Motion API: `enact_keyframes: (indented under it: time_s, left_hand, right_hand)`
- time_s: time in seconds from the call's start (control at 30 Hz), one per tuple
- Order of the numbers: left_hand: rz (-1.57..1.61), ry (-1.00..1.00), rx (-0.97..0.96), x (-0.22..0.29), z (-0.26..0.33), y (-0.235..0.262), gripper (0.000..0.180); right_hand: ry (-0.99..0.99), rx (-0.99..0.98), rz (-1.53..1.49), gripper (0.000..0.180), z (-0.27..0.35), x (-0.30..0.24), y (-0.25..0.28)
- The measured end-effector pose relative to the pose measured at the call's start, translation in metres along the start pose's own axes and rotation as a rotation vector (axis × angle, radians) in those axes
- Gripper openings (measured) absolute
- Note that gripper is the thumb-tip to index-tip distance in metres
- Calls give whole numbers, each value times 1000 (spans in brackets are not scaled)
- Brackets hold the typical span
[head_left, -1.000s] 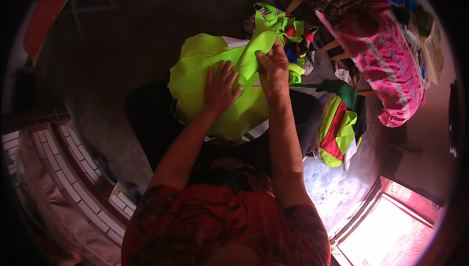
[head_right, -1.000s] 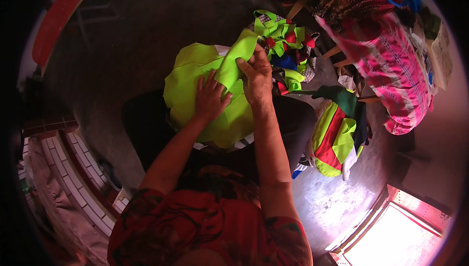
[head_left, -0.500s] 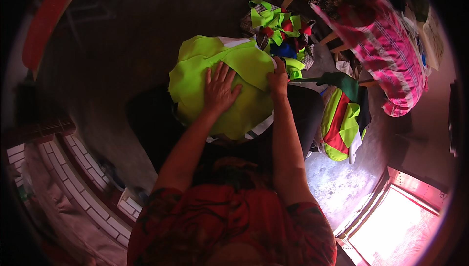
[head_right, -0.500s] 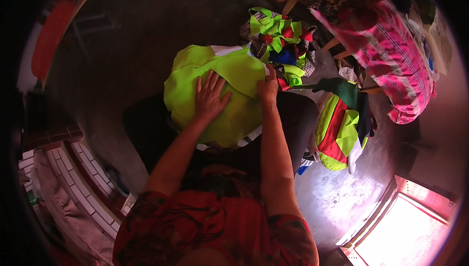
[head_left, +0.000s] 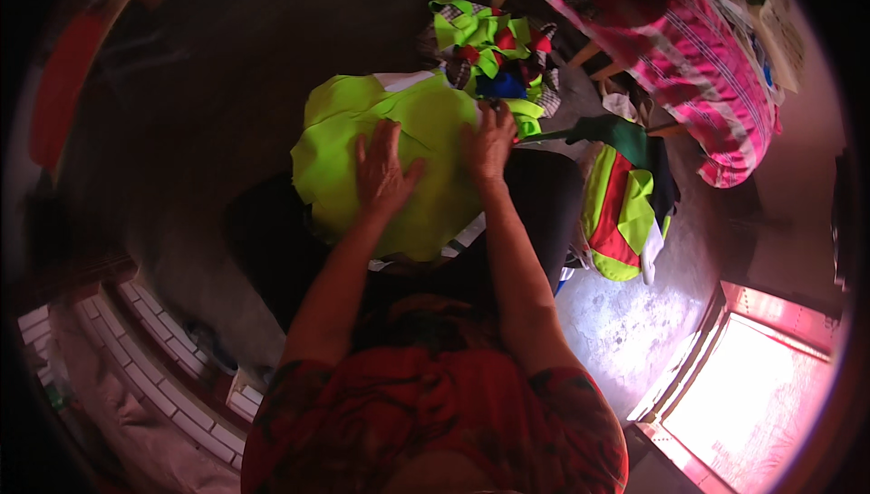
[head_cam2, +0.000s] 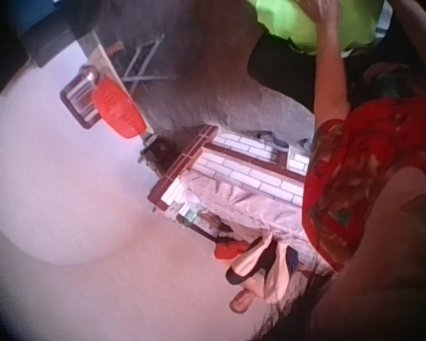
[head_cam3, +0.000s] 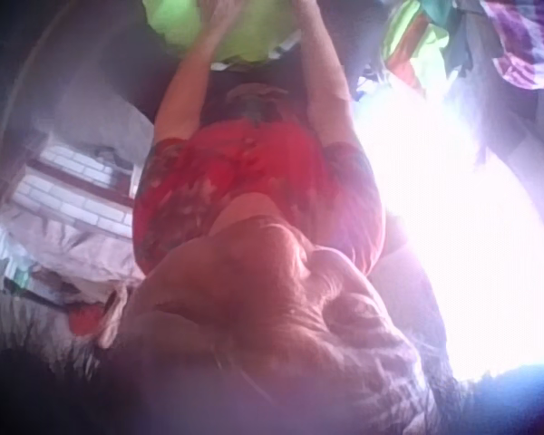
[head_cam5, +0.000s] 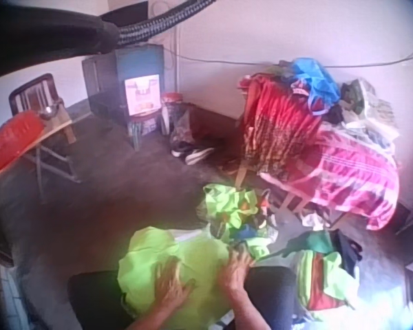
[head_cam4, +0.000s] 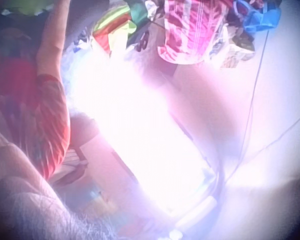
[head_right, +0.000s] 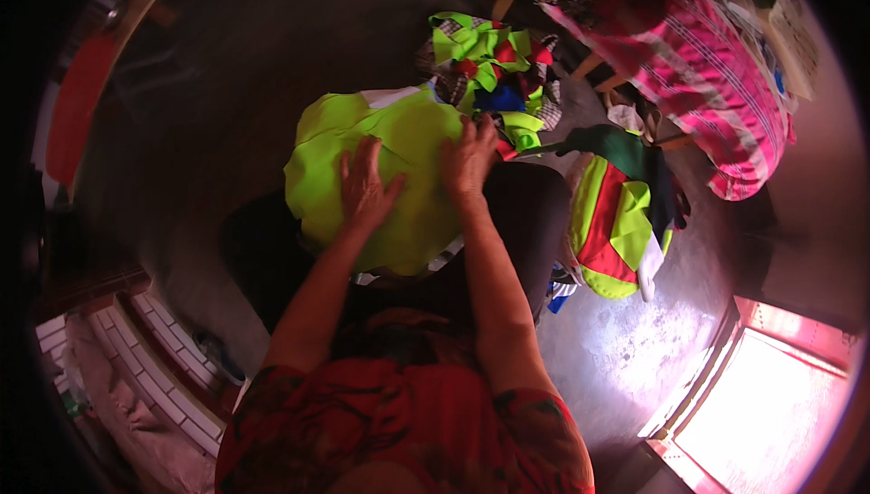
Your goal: The person sits on the floor and sorts through a pile of colorful fabric pieces, picking up and placing down individual pieces repeatedly. The person handles green, white, and dark-colored fabric pieces by hand without using tools.
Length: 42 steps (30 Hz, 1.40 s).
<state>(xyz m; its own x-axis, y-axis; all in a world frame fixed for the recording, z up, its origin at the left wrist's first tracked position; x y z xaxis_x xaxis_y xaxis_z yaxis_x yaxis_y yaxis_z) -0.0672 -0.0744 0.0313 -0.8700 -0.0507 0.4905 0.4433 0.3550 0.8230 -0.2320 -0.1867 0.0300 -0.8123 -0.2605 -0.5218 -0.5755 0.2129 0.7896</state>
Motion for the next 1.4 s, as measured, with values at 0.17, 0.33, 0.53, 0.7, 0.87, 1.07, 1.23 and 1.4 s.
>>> enact_keyframes:
  time_s: [0.17,0.33,0.53,0.7,0.87,1.07,1.23,1.4]
  left_hand:
    - [-114,-23,-43,1,0,-2,76]
    - [-252,-82,-73,1,0,-8,60]
    - [-234,-67,-86,1,0,-10,55]
    - [-253,-88,-62,0,2,-7,53]
    - [-253,-74,-72,5,1,-6,53]
    - [-259,-105,-53,2,3,-8,52]
    - [-271,-106,-78,4,2,-7,53]
    - [-261,-101,-75,-1,3,-7,52]
  right_hand:
    - [123,-170,53,65,22,-33,-20]
    - [37,-489,61,68,37,-26,-46]
    - [-30,-516,36,66,35,-28,-35]
    - [151,-226,-173,51,3,-60,62]
    - [-102,213,-401,13,-8,21,197]
    - [-475,437,166,27,60,159,277]
    - [-724,276,227,51,90,197,260]
    - [-581,328,363,42,74,180,248]
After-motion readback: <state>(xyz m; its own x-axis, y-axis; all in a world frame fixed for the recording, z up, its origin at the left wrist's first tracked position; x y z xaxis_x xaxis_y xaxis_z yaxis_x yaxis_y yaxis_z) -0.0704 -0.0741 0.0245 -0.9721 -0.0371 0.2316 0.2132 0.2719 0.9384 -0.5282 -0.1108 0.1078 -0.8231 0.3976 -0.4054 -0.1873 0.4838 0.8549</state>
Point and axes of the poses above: each hand's wrist, its own z-axis away from the middle knuckle, its own y-axis out of the back of the hand, x = y × z, the point moved 5 cm from there along -z, towards the middle knuckle, and after that the axes turned 2 degrees about -y, right-handed, at the moved point
